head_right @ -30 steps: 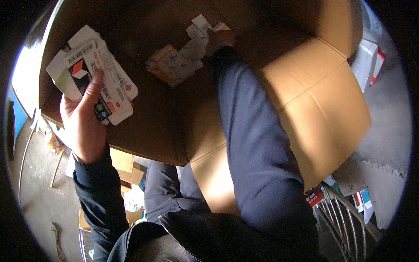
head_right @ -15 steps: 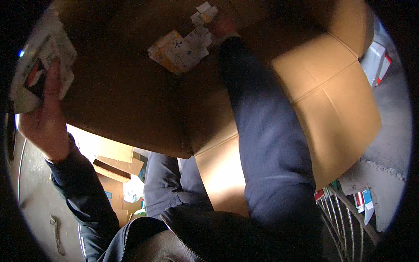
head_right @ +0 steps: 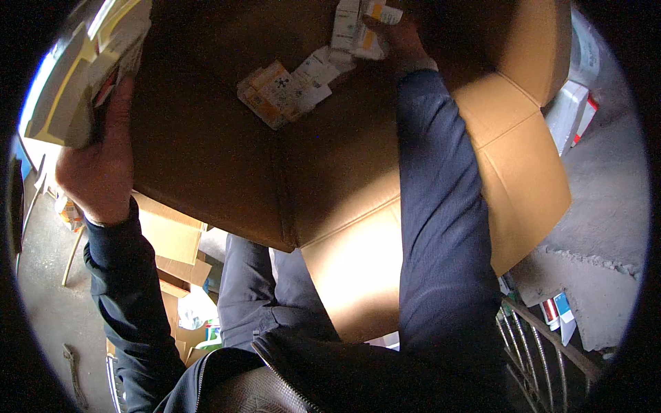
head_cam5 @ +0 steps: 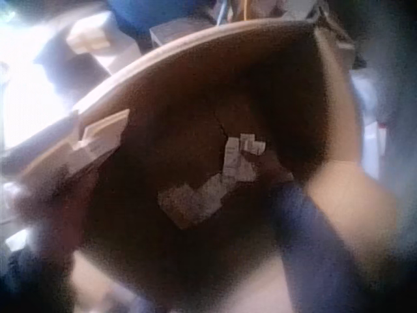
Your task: The person repeatedly reaches into a large cardboard box, picks up small boxes and packets, briefly turns them over, and places them into a second box. The process continues across multiple boxes in a cluttered indoor space.
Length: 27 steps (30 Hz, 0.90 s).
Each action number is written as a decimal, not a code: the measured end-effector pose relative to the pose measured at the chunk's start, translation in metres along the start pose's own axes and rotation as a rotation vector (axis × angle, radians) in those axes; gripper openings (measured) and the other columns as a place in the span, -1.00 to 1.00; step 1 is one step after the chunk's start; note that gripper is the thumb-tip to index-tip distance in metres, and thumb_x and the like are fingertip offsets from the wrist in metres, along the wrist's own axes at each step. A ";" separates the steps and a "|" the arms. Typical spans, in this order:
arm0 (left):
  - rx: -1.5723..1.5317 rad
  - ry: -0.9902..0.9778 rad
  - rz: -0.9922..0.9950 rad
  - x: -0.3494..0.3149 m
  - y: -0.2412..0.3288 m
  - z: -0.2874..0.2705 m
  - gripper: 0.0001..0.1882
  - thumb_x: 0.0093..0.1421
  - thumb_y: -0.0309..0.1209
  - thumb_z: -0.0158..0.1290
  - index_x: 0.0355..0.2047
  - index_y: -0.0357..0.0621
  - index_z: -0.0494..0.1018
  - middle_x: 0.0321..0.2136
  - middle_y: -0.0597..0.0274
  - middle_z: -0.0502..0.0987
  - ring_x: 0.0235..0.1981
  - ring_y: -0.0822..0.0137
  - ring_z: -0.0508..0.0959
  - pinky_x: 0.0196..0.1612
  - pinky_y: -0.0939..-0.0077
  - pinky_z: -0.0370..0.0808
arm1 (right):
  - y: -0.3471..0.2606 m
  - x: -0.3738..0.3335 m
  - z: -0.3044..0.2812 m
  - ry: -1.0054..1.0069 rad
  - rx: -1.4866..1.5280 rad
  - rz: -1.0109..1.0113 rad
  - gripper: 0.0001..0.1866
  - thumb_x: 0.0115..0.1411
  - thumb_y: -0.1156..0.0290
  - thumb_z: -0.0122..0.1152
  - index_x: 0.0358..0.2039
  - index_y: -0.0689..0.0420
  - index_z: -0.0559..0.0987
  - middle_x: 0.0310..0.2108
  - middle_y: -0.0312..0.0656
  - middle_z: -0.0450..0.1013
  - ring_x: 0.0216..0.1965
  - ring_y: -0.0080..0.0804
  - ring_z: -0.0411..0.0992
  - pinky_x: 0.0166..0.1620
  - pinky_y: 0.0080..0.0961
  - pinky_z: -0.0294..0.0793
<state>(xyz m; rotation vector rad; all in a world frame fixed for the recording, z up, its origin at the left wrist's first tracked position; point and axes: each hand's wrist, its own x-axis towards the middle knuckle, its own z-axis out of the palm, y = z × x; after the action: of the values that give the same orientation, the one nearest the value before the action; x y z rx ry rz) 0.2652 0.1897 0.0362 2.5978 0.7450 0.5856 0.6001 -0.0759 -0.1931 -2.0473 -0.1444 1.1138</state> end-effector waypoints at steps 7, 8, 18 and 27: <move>-0.101 -0.067 -0.036 0.013 0.006 0.007 -0.71 0.17 -0.42 0.20 -0.09 -0.18 0.53 -0.32 0.02 0.63 -0.30 0.09 0.65 -0.20 0.39 0.57 | -0.048 -0.048 0.032 -0.204 0.508 0.035 -0.57 0.25 0.27 0.26 0.05 0.22 0.48 -0.01 -0.06 0.52 -0.03 -0.19 0.54 0.06 -0.19 0.57; -0.090 -0.070 -0.048 0.017 0.006 0.009 -0.70 0.17 -0.39 0.19 -0.08 -0.17 0.53 -0.31 -0.01 0.62 -0.30 0.04 0.65 -0.20 0.35 0.57 | -0.059 -0.058 0.037 -0.257 0.557 -0.011 -0.58 0.26 0.28 0.24 0.06 0.21 0.48 -0.01 -0.07 0.52 -0.02 -0.20 0.53 0.07 -0.20 0.56; -1.420 -0.425 -1.024 -0.010 0.062 0.014 -0.52 0.16 -0.26 0.29 0.01 -0.25 0.45 -0.17 0.22 0.56 -0.20 0.42 0.56 -0.11 0.43 0.53 | -0.165 -0.192 0.141 -0.340 0.283 -0.311 -0.39 0.35 -0.12 -0.02 0.02 0.24 0.48 -0.14 -0.11 0.52 -0.11 -0.42 0.47 0.05 -0.41 0.42; -1.212 -0.236 -1.059 -0.075 0.050 -0.073 -0.65 0.09 -0.42 0.18 -0.14 -0.37 0.51 -0.19 0.04 0.55 -0.19 0.14 0.59 -0.11 0.27 0.55 | -0.029 -0.059 0.083 0.264 -0.499 -0.061 -0.38 0.05 0.01 0.42 0.00 0.18 0.57 -0.05 0.10 0.52 -0.02 0.04 0.49 0.08 -0.21 0.47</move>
<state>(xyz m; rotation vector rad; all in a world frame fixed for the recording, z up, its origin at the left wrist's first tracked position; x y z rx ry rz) 0.1922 0.1250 0.0994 0.9369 1.0605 0.2193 0.5092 -0.0332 -0.1594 -2.5910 -0.3799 0.8124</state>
